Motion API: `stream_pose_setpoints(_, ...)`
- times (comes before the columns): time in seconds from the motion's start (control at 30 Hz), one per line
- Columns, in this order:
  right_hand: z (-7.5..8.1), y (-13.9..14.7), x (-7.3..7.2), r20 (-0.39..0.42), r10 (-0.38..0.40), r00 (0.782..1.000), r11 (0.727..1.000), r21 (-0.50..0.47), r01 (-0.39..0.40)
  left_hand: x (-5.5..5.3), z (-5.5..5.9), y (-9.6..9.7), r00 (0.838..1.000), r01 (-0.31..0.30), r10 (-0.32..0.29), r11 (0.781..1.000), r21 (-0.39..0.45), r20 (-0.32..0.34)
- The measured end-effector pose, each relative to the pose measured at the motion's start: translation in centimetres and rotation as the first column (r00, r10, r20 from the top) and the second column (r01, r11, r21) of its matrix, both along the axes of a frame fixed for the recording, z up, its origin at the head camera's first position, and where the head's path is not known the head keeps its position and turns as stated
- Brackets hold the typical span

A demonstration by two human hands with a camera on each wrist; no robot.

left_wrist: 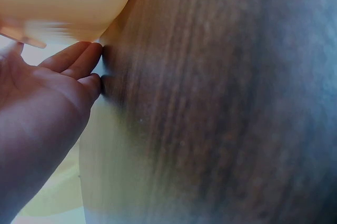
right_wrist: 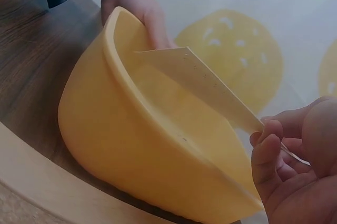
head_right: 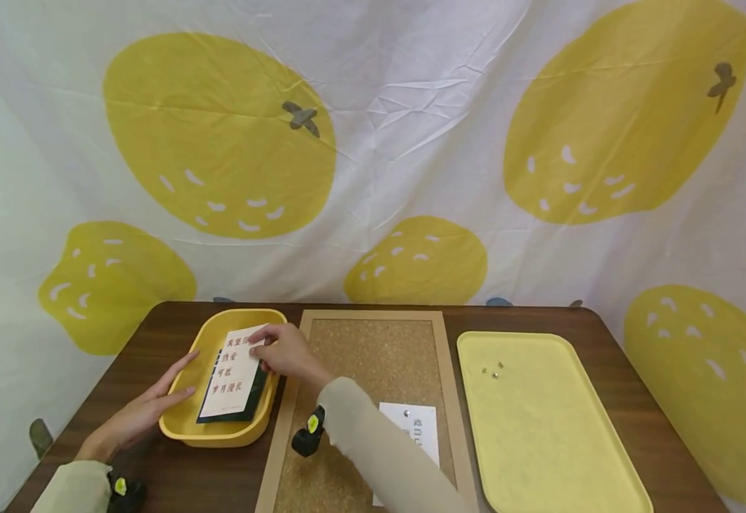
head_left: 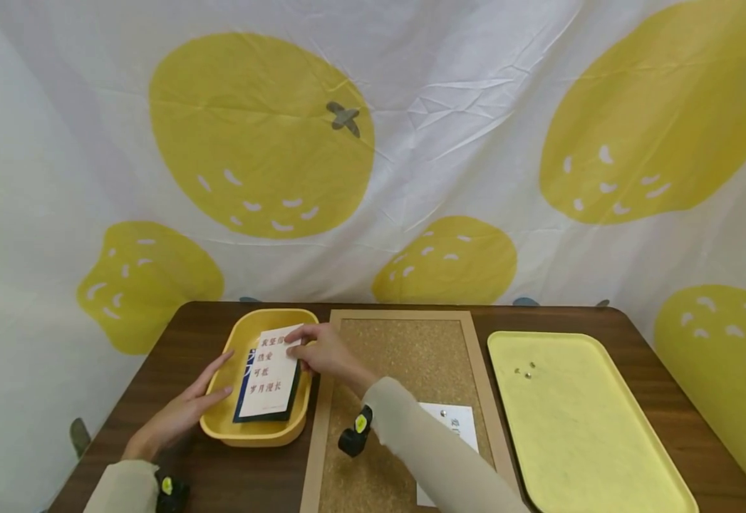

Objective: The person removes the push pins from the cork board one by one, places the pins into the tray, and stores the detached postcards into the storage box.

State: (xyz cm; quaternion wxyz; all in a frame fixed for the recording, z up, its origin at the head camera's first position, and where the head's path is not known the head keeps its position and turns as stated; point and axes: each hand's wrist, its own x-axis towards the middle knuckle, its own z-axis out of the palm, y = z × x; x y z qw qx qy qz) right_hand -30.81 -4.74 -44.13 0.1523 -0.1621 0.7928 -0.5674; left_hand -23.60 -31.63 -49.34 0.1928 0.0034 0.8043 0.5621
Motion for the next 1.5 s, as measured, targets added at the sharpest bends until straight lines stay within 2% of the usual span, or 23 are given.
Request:
stream_pose_setpoints(0.4, -0.8, -0.5, 0.0, 0.002, 0.021, 1.0, 0.999, 0.041, -0.021, 0.1, 0.1, 0.1, 1.0, 0.008, -0.008, 1.0, 0.026, 0.0)
stream_pose_setpoints(0.63, -0.7, -0.6, 0.2, 0.014, 0.029, 0.999, 0.998, 0.051, -0.03, 0.1, 0.1, 0.2, 1.0, 0.012, -0.012, 1.0, 0.028, 0.006)
stream_pose_setpoints(0.87, -1.2, -0.9, 0.2, -0.014, 0.041, 0.999, 0.997, 0.066, -0.04, 0.1, 0.1, 0.2, 1.0, 0.007, -0.008, 0.999, 0.035, 0.016)
stream_pose_setpoints(1.17, -1.0, -1.0, 0.6, -0.055, 0.043, 0.998, 0.995, 0.095, -0.038, 0.0, 0.2, 0.3, 0.999, -0.005, 0.005, 1.0, 0.006, 0.05)
stream_pose_setpoints(1.5, -1.4, -1.4, 0.5, -0.056, 0.027, 0.998, 0.99, 0.14, -0.019, 0.0, 0.1, 0.2, 0.999, -0.001, 0.0, 1.0, 0.027, 0.051)
